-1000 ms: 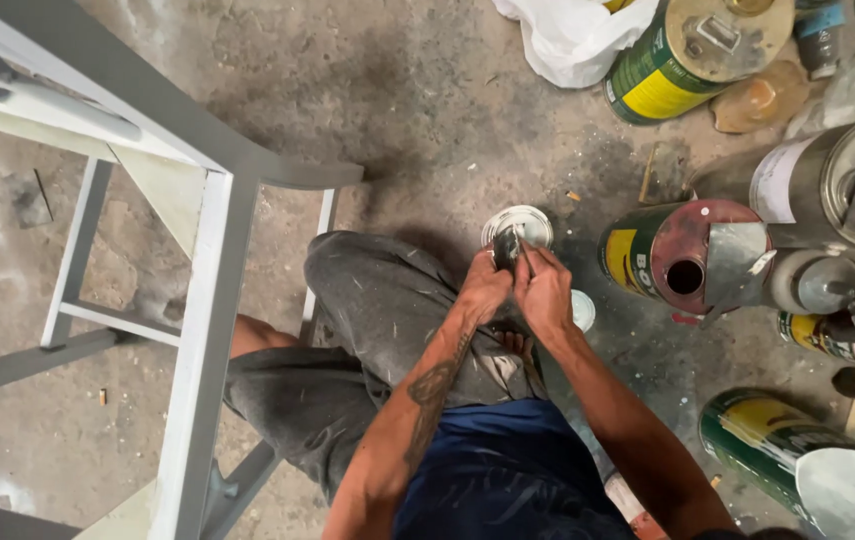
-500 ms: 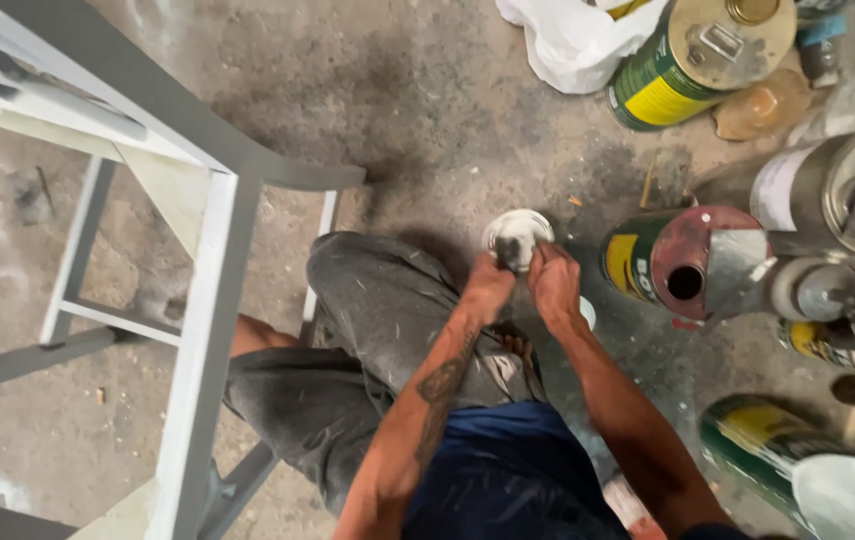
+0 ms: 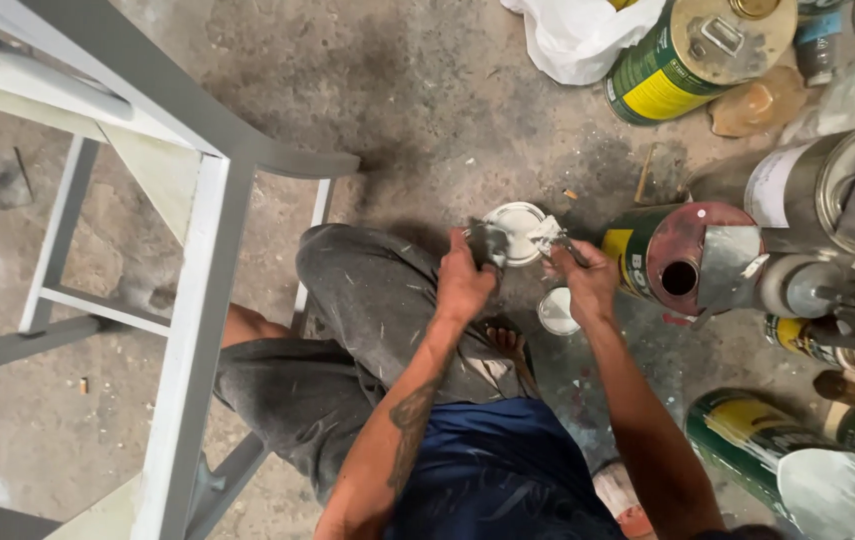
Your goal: The person applies a white filler to the joints of a white metal chair frame using a putty knife and a smaller scraper. They scoop the filler from a can and spread it into the seams of the chair's back and seat frame.
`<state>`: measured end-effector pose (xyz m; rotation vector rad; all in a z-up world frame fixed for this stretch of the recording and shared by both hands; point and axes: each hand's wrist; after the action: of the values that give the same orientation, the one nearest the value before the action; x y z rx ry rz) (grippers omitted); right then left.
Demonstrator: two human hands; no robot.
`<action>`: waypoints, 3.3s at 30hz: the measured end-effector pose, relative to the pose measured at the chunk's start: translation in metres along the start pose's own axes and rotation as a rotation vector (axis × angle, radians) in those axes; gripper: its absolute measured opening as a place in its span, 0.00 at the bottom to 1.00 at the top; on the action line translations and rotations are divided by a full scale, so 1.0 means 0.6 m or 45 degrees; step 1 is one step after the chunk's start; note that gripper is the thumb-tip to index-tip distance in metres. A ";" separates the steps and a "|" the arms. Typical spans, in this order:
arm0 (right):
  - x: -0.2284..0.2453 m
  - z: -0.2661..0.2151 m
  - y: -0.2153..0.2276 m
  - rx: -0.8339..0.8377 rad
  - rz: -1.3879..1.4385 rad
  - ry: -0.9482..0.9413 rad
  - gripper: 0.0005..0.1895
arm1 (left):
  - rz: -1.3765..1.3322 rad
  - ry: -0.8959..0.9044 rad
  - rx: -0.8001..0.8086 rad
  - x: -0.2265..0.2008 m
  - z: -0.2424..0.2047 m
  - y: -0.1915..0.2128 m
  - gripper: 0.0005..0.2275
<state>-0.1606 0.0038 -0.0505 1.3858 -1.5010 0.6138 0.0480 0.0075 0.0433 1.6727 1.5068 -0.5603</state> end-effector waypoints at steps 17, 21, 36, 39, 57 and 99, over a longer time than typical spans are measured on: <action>0.024 -0.078 -0.037 0.226 -0.155 0.341 0.07 | 0.347 -0.705 0.051 -0.044 -0.074 -0.070 0.18; 0.045 -0.092 -0.051 0.023 -0.380 0.314 0.10 | 0.266 -0.569 0.040 -0.024 -0.040 -0.079 0.18; 0.056 -0.112 -0.052 -0.119 -0.681 0.549 0.16 | 0.059 -0.128 -0.008 -0.027 0.014 -0.100 0.17; 0.068 -0.118 -0.043 -0.102 -0.684 0.600 0.17 | -0.011 -0.066 0.001 -0.026 0.016 -0.107 0.20; 0.157 -0.146 0.018 -0.188 -0.582 1.063 0.17 | -1.572 0.544 0.293 -0.014 0.084 0.000 0.25; 0.316 -0.151 -0.172 0.078 -1.168 1.473 0.25 | -1.028 -0.851 -0.089 -0.104 0.012 0.093 0.24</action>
<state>-0.0137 -0.0281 0.1291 1.2113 0.0954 0.6534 0.0908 -0.0345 0.1018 0.6332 1.5909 -1.3134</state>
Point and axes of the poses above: each hand's wrist, its own z-axis towards the middle knuckle, its own y-axis out of the back of the hand, x = y × z, and after that the axes turned 10 degrees about -z, right-handed
